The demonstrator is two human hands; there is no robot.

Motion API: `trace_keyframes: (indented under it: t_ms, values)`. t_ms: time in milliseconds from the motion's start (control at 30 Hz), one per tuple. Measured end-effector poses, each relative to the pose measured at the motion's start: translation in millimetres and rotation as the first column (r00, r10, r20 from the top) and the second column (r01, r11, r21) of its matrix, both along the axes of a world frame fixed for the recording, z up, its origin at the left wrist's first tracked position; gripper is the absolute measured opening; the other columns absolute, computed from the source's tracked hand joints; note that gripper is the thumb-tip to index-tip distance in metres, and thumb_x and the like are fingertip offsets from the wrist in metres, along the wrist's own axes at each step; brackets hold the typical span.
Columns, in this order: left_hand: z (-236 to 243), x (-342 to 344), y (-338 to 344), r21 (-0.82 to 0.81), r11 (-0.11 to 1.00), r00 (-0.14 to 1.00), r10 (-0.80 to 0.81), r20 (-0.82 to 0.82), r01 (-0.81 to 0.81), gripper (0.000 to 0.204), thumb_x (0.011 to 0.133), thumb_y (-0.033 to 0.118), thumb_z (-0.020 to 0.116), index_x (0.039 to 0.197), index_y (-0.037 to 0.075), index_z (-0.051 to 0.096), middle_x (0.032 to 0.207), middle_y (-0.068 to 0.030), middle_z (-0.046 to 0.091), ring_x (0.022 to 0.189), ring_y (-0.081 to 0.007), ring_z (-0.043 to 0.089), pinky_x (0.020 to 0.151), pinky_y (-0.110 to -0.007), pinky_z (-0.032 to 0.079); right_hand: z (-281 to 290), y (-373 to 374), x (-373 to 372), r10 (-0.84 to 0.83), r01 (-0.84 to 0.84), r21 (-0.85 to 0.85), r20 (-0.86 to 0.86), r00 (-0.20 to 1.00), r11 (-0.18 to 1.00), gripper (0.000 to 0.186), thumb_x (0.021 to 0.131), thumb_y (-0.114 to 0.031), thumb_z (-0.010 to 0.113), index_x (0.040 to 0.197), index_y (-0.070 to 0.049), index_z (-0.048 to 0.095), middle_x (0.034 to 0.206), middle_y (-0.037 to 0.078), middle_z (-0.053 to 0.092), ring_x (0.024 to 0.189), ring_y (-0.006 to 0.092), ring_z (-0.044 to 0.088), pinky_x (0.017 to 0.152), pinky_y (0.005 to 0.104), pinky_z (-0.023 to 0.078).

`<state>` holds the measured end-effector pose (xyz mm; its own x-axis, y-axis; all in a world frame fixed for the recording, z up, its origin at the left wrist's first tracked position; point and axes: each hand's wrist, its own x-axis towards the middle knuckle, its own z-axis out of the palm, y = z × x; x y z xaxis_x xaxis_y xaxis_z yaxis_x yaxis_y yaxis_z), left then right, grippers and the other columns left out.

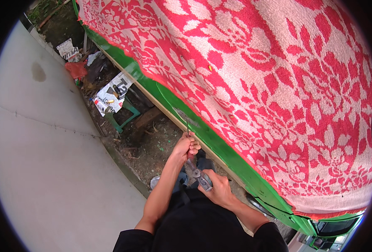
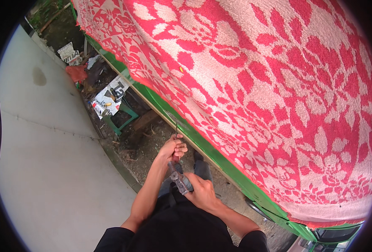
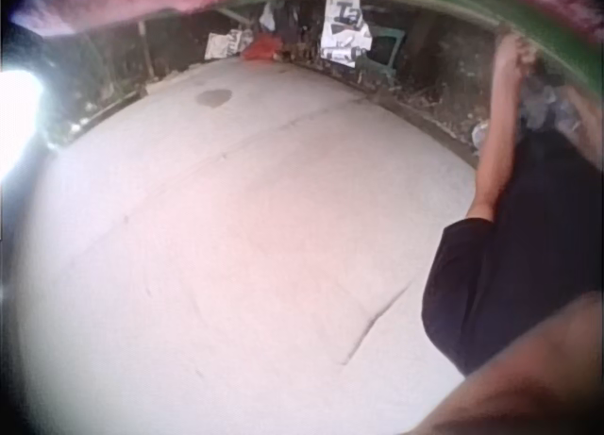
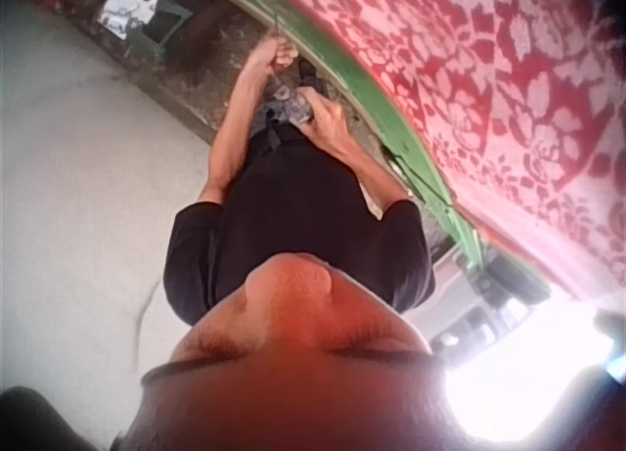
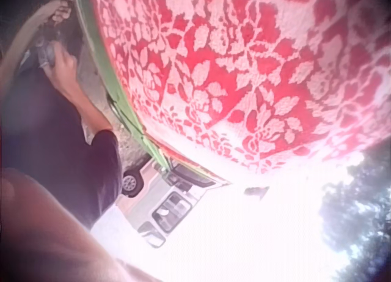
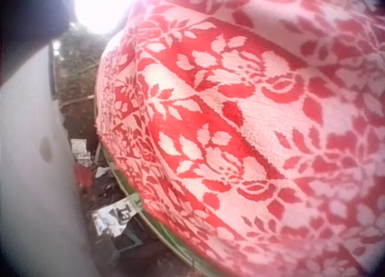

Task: The person uses a scraper to remove material from a green vehicle panel, then applies a substance with a torch and spreads it with a putty knife. The person repeatedly scrapes and applies material to the same area of the panel.

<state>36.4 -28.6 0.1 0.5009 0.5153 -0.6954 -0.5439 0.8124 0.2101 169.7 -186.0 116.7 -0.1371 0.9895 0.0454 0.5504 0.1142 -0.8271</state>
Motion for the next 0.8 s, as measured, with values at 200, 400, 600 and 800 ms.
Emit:
trace_keyframes:
  t_ms: [200, 400, 600, 800]
  values:
    - [-13, -2, 18, -0.044, 0.994, 0.995, 0.097, -0.016, -0.098, 0.028, 0.094, -0.007, 0.038, 0.105, 0.019, 0.041, 0.068, -0.0007, 0.037, 0.05, -0.0067, 0.033, 0.037, -0.021, 0.027, -2, 5, 2, 0.005, -0.005, 0.01, -0.022, 1.0, 1.0, 0.045, 0.074, -0.008, 0.081, 0.114, -0.004, 0.06, 0.09, 0.018, 0.068, 0.078, 0.0388, 0.069, 0.065, 0.0422, 0.055]
    - [2, 3, 1, 0.085, 0.996, 0.996, -0.016, -0.085, 0.023, 0.03, 0.095, -0.006, 0.038, 0.105, 0.022, 0.038, 0.069, -0.0009, 0.037, 0.05, -0.0067, 0.033, 0.038, -0.022, 0.025, -4, 13, 1, -0.003, 0.002, -0.035, -0.035, 0.999, 0.999, 0.048, 0.073, -0.009, 0.083, 0.115, -0.003, 0.06, 0.091, 0.019, 0.068, 0.078, 0.0379, 0.069, 0.065, 0.0414, 0.055]
    - [29, 11, -5, 0.068, 0.997, 0.99, -0.027, -0.137, 0.037, 0.033, 0.093, -0.008, 0.035, 0.11, 0.02, 0.036, 0.068, -0.0011, 0.035, 0.05, -0.0079, 0.032, 0.039, -0.022, 0.024, -2, 22, 3, 0.019, -0.02, -0.025, -0.047, 0.999, 0.999, 0.051, 0.072, -0.009, 0.084, 0.117, -0.004, 0.059, 0.09, 0.019, 0.068, 0.077, 0.0372, 0.07, 0.065, 0.0411, 0.055]
    - [23, 20, -19, 0.185, 0.977, 0.969, -0.061, -0.24, 0.107, 0.027, 0.097, -0.002, 0.039, 0.106, 0.023, 0.033, 0.068, -0.0002, 0.038, 0.043, -0.0098, 0.034, 0.034, -0.027, 0.03, -3, 24, 1, -0.021, 0.018, -0.041, -0.072, 0.997, 0.999, 0.05, 0.073, -0.007, 0.082, 0.117, -0.005, 0.059, 0.089, 0.018, 0.068, 0.077, 0.0365, 0.07, 0.065, 0.0402, 0.054]
